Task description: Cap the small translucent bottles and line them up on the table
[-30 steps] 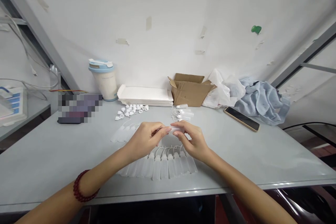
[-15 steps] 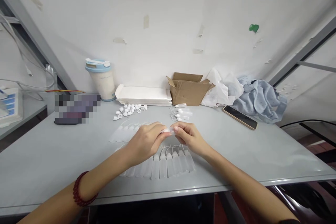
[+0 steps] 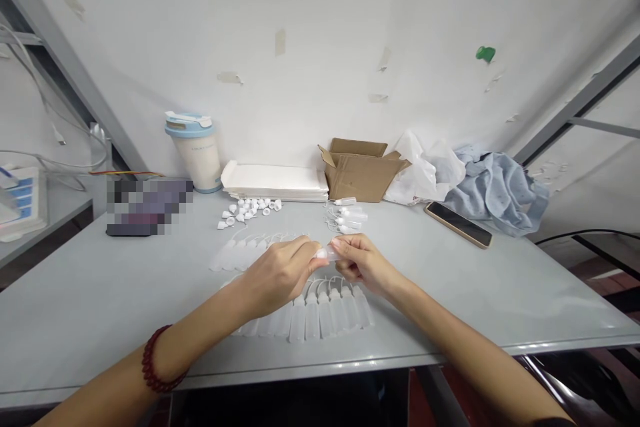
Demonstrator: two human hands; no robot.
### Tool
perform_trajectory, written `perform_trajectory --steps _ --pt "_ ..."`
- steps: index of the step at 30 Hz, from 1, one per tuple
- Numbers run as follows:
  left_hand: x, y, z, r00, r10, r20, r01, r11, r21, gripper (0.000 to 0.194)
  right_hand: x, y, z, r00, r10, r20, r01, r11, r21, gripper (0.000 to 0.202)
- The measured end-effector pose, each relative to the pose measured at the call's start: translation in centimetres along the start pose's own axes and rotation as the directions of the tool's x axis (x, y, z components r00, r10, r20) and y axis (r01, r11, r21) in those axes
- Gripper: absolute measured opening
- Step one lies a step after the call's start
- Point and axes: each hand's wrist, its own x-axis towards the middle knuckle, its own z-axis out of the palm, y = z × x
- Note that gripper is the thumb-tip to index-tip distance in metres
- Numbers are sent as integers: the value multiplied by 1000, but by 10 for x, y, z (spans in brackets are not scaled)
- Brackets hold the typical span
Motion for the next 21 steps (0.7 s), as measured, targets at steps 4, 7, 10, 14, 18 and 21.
perform_trajectory --steps 4,7,10,14,18,21 --pt "1 -2 -3 999 -27 22 28 999 -36 24 -1 -2 3 1000 11 -15 -11 1000 9 47" --pt "2 -3 -5 992 -115 60 122 984 -128 20 -2 -2 5 997 -68 -41 67 997 -28 45" --pt "3 -2 -7 964 -224 144 250 947 -200 21 -3 -4 7 982 -164 -92 150 978 -144 43" --pt "5 0 -9 935 -279 220 332 905 -264 30 -4 -4 8 974 -201 -107 170 953 -250 43" --pt "6 1 -9 936 -278 218 333 899 -285 33 -4 -2 7 977 -197 -81 165 942 -292 42" --pt "6 1 -6 958 -231 169 269 929 -253 33 -5 -2 5 975 -205 -89 159 914 -373 43"
